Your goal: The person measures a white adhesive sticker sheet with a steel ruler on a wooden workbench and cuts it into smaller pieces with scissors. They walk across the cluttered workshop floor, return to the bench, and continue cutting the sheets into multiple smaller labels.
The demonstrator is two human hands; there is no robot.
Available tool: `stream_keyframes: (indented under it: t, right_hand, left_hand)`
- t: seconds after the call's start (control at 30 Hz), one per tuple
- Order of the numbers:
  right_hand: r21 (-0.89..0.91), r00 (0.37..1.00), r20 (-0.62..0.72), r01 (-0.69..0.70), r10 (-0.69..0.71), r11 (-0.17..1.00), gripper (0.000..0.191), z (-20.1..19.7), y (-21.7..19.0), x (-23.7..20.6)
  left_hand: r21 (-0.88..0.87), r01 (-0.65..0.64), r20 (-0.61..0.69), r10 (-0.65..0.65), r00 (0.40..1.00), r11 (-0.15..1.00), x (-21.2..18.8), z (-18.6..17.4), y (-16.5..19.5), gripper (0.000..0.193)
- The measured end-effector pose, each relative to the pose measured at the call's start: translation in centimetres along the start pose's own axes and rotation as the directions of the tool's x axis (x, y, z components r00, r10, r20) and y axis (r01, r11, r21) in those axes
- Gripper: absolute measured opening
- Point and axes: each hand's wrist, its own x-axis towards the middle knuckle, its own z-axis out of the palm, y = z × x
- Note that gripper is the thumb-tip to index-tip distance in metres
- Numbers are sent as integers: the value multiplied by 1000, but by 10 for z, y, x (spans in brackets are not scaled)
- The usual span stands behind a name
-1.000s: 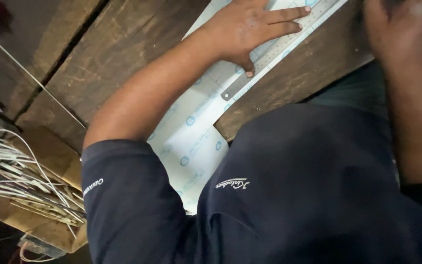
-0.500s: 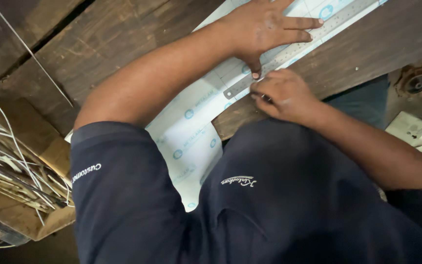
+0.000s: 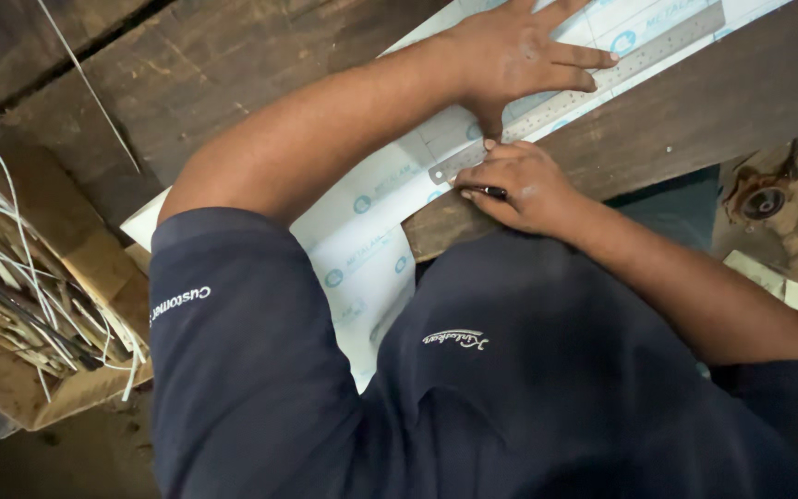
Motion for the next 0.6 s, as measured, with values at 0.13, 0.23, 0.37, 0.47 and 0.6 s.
stream_keyframes:
  t: [0.13,0.23,0.37,0.47,0.6]
  right_hand:
    - [424,957,-86,-218,278,879,18,-8,-6,-18]
    - [728,830,-243,-186,503,659,19,-42,-3,-51]
    - [394,768,-554,-100,323,914,20,-92,17,-100]
    - [214,724,-646,-129,240,968,21,-121,38,-123]
    - [-118,788,-607,-223,108,968,19,-158,53,-144]
  left_hand:
    - [-33,15,48,-13,999,999,2,-6,14,122]
    - [96,59,68,-65,996,994,5,-17,39,122]
    - [158,190,91,-205,974,969,2,-31,80,113]
    - [136,344,69,-355,932,929,-16,-35,108,98]
    - [119,503,-47,-501,864,856,-34,-26,155,77]
